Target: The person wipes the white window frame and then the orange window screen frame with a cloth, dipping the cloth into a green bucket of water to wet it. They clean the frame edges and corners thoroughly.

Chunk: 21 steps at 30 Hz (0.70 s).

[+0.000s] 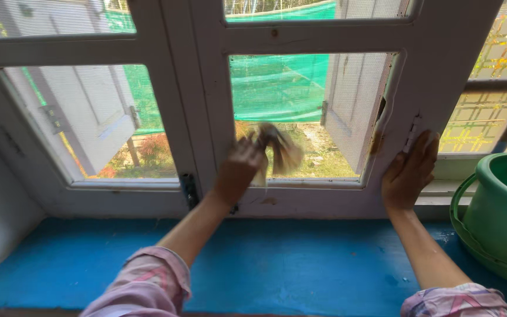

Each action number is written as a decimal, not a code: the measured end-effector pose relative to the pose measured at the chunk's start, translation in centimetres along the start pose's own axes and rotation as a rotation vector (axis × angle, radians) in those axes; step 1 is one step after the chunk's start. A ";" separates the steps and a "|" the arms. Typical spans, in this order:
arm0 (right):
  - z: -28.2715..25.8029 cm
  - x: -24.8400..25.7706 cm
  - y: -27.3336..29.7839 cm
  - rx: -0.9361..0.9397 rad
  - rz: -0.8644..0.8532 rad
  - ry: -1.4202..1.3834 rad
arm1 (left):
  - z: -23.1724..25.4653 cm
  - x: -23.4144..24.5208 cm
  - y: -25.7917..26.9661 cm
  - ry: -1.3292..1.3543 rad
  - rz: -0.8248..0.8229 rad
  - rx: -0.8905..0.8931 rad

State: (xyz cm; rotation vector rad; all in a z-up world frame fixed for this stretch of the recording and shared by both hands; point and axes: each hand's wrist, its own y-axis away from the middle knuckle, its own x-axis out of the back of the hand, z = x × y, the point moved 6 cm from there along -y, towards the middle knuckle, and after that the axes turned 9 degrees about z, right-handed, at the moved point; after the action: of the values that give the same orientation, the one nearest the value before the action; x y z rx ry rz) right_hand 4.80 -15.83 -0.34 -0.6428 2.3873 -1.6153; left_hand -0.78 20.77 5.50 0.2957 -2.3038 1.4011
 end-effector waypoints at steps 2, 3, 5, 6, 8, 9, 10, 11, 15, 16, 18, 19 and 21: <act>-2.2 -0.2 1.4 0.230 0.082 -0.010 | 1.8 0.8 1.4 0.160 0.018 0.062; -3.4 0.3 2.1 0.346 0.126 -0.015 | 2.6 1.3 1.4 0.239 0.030 0.091; -8.0 -0.1 5.0 0.408 0.001 -0.378 | 4.0 2.6 1.0 0.568 0.146 0.338; -10.3 -1.0 6.7 0.263 -0.215 -0.452 | 4.9 2.9 0.5 0.736 0.204 0.461; -15.4 -1.6 8.0 0.066 -0.399 -0.654 | 7.0 1.4 -1.3 1.069 0.133 0.777; -17.3 -1.0 7.6 0.017 -0.365 -0.788 | 7.3 0.8 -1.5 1.236 0.092 0.935; -18.6 -0.8 6.7 -0.031 -0.333 -0.923 | 7.1 1.3 -1.6 1.245 0.089 0.902; -18.7 -1.4 5.5 -0.118 -0.367 -0.964 | 6.8 1.8 -1.5 1.253 0.086 0.869; -15.3 -2.8 -2.6 -0.086 -0.196 -1.049 | 4.6 3.1 0.2 1.287 0.066 0.746; -14.7 -2.4 -4.7 0.020 -0.024 -0.847 | 2.8 4.9 1.6 0.933 0.232 0.637; -14.1 -0.5 -8.6 0.232 0.302 -0.424 | -0.8 7.6 4.5 0.430 0.403 0.515; -15.1 -1.6 -8.7 0.270 0.280 -0.296 | -2.5 8.2 5.7 0.284 0.425 0.512; -17.0 -3.9 -8.4 0.343 0.242 -0.037 | -5.0 8.0 7.8 0.164 0.337 0.587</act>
State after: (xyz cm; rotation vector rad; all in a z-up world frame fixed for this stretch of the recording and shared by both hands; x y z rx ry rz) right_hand 3.79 -2.51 13.66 -0.3043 1.9995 -1.8198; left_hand -9.73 29.12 5.01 -0.0461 -1.8225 2.1706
